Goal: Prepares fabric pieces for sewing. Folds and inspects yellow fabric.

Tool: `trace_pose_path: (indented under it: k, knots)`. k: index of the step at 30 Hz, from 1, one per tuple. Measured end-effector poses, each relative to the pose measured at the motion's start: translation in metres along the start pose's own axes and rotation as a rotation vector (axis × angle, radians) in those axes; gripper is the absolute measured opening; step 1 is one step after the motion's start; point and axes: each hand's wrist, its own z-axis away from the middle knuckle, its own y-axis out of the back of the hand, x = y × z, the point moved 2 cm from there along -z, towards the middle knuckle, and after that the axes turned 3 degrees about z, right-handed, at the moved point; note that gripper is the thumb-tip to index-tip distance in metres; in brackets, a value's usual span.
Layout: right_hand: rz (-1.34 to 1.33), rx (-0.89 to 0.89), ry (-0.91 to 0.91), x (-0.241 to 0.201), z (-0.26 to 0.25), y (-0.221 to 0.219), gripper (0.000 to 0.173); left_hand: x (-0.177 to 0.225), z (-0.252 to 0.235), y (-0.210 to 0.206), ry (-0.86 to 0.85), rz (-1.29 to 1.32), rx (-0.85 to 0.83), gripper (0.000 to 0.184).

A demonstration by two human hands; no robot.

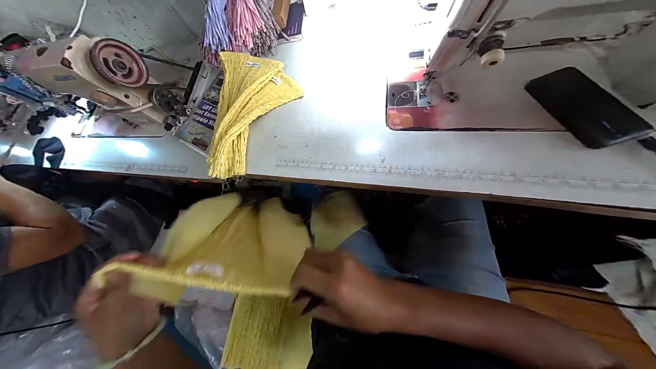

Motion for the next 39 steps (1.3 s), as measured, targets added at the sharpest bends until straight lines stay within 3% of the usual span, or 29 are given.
trace_pose_path:
  k: [4, 7, 9, 12, 16, 21, 24, 30, 33, 35, 39]
  knots:
    - [-0.517, -0.364, -0.323, -0.007, 0.005, -0.052, 0.009, 0.054, 0.006, 0.053, 0.085, -0.404, -0.211, 0.014]
    - [-0.766, -0.588, -0.655, -0.001, -0.003, -0.067, 0.017, 0.052, 0.003, 0.057, 0.262, -0.674, -0.337, 0.021]
    - [-0.781, -0.643, -0.8, 0.013, -0.001, -0.077, 0.02, 0.019, 0.0, 0.039, 0.392, -0.859, -0.382, 0.03]
    - [-0.644, -0.658, -0.914, 0.047, 0.011, -0.09, 0.024, -0.084, 0.009, 0.019, 0.529, -0.84, -0.526, 0.025]
    - [-0.233, -0.814, -0.847, 0.096, 0.029, -0.089, 0.026, -0.205, 0.045, -0.016, 0.725, -0.773, -0.631, 0.026]
    - [0.296, -0.881, -0.467, 0.12, 0.051, -0.063, 0.024, -0.242, 0.057, -0.049, 0.838, -0.846, -0.596, 0.029]
    - [0.368, -0.977, -0.445, 0.129, 0.053, -0.058, 0.021, -0.241, 0.054, -0.044, 0.827, -0.843, -0.579, 0.029]
    - [0.421, -1.04, -0.346, 0.125, 0.05, -0.069, 0.022, -0.247, 0.055, -0.041, 0.711, -0.786, -0.369, 0.026]
    - [0.421, -0.815, -0.31, 0.133, 0.058, -0.066, 0.021, -0.236, 0.048, -0.059, 0.649, -0.932, -0.471, 0.027]
    - [0.325, -0.613, -0.458, 0.138, 0.058, -0.057, 0.027, -0.209, 0.036, -0.08, 0.535, -0.915, -0.506, 0.03]
    - [0.139, -0.292, -0.789, 0.142, 0.05, -0.028, 0.037, -0.115, 0.008, -0.137, 0.043, -0.567, -0.551, 0.021]
